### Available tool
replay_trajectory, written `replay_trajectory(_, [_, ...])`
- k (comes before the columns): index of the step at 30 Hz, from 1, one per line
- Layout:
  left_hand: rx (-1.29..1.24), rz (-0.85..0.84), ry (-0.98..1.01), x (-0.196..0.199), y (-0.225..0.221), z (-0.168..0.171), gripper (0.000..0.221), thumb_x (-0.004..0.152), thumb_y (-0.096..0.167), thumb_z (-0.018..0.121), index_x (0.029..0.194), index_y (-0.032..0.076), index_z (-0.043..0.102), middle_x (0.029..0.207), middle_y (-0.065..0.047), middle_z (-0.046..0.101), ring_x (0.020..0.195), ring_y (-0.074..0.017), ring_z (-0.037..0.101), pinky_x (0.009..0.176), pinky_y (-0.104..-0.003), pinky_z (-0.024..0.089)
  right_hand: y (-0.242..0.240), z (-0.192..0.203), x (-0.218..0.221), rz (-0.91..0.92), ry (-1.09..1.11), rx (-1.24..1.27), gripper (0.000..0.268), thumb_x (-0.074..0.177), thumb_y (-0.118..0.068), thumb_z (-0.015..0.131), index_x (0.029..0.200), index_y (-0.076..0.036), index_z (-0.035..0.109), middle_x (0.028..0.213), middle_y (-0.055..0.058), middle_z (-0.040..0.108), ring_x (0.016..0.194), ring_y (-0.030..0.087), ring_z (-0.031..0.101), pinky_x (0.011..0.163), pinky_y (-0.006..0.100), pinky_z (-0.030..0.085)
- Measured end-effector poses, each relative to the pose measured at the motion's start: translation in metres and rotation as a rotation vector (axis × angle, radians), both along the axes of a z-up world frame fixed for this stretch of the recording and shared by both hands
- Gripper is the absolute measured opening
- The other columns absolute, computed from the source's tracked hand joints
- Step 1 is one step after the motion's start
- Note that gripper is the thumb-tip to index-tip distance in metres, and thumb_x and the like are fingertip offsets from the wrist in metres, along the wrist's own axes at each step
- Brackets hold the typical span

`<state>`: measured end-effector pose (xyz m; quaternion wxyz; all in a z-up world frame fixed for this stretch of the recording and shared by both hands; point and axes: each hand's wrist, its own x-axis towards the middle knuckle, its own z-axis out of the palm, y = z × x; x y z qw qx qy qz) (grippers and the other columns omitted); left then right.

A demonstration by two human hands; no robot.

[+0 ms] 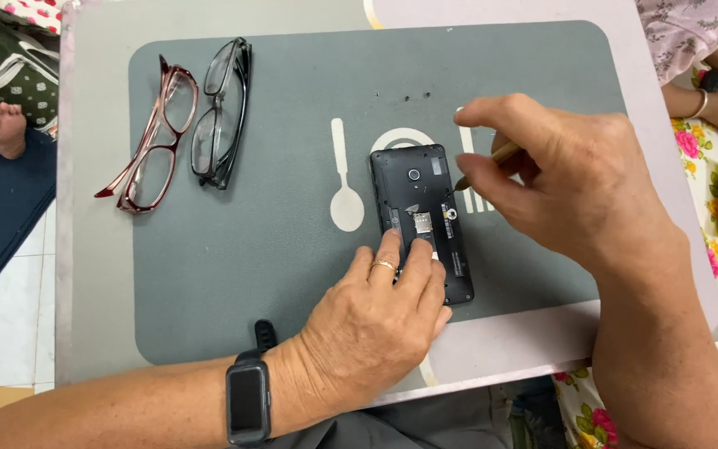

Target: Disassembling a mobile phone by removing screws with a precision screwdriver and prying the back casing.

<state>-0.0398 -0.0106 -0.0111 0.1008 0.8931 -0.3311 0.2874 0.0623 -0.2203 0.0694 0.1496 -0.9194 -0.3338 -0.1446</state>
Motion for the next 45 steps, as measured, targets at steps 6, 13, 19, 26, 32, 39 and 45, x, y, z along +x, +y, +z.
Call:
replay_trajectory(6, [0.036, 0.026, -0.023, 0.001, 0.003, 0.006, 0.035, 0.102, 0.040, 0.073, 0.117, 0.009, 0.075, 0.130, -0.015, 0.076, 0.109, -0.0341, 0.075, 0.075, -0.041, 0.055, -0.002, -0.004, 0.000, 0.013, -0.079, -0.020, 0.021, 0.109, -0.012, 0.089, 0.125, -0.011, 0.075, 0.074, -0.001, 0.067, 0.068, 0.017, 0.067, 0.070, 0.034, 0.052])
replay_trajectory(13, [0.027, 0.016, -0.032, 0.002, 0.004, 0.005, 0.034, 0.102, 0.039, 0.074, 0.122, 0.011, 0.077, 0.133, -0.013, 0.076, 0.107, -0.0352, 0.078, 0.066, -0.038, 0.051, 0.005, 0.005, -0.004, 0.048, -0.062, -0.008, 0.030, 0.099, 0.006, 0.071, 0.125, -0.008, 0.074, 0.080, -0.001, 0.070, 0.066, 0.016, 0.065, 0.069, 0.034, 0.052])
replay_trajectory(19, [0.025, 0.006, 0.015, 0.003, 0.005, 0.010, 0.036, 0.096, 0.035, 0.076, 0.127, 0.016, 0.076, 0.140, -0.005, 0.074, 0.106, -0.0330, 0.079, 0.072, -0.037, 0.057, -0.001, -0.004, -0.003, 0.018, -0.140, -0.033, 0.015, 0.112, 0.000, 0.082, 0.113, -0.012, 0.074, 0.069, -0.004, 0.059, 0.060, 0.015, 0.055, 0.060, 0.032, 0.042])
replay_trajectory(26, [0.015, 0.000, 0.061, 0.004, 0.011, 0.011, 0.040, 0.090, 0.043, 0.080, 0.118, 0.014, 0.080, 0.132, -0.008, 0.077, 0.113, -0.0331, 0.076, 0.070, -0.042, 0.054, 0.006, 0.011, -0.005, 0.184, -0.149, -0.027, 0.035, 0.092, 0.012, 0.066, 0.121, -0.003, 0.077, 0.086, 0.000, 0.072, 0.059, 0.019, 0.056, 0.118, 0.057, 0.053])
replay_trajectory(32, [0.181, -0.125, 0.235, 0.020, 0.028, 0.018, 0.057, 0.085, 0.058, 0.084, 0.124, 0.019, 0.074, 0.137, -0.003, 0.070, 0.125, -0.0392, 0.069, 0.074, -0.048, 0.059, 0.000, 0.001, 0.002, 0.171, -0.193, -0.003, 0.012, 0.110, 0.008, 0.081, 0.115, -0.003, 0.079, 0.071, 0.001, 0.064, 0.059, 0.022, 0.057, 0.105, 0.050, 0.060])
replay_trajectory(39, [0.025, -0.517, 0.432, 0.068, 0.062, 0.032, 0.032, 0.098, 0.044, 0.073, 0.110, 0.014, 0.074, 0.119, -0.002, 0.074, 0.107, -0.0340, 0.066, 0.078, -0.052, 0.057, 0.002, 0.006, -0.004, 0.191, -0.016, 0.009, 0.031, 0.102, 0.013, 0.066, 0.127, -0.004, 0.071, 0.084, 0.000, 0.063, 0.068, 0.020, 0.056, 0.064, 0.036, 0.042])
replay_trajectory(45, [-0.237, -0.420, 0.259, 0.091, 0.062, 0.008, 0.017, 0.099, 0.023, 0.079, 0.106, 0.009, 0.085, 0.120, -0.006, 0.081, 0.105, -0.0333, 0.072, 0.078, -0.042, 0.061, 0.005, 0.012, -0.005, 0.148, 0.121, 0.088, 0.045, 0.093, 0.013, 0.061, 0.134, -0.004, 0.068, 0.104, 0.001, 0.072, 0.089, 0.018, 0.072, 0.083, 0.035, 0.053])
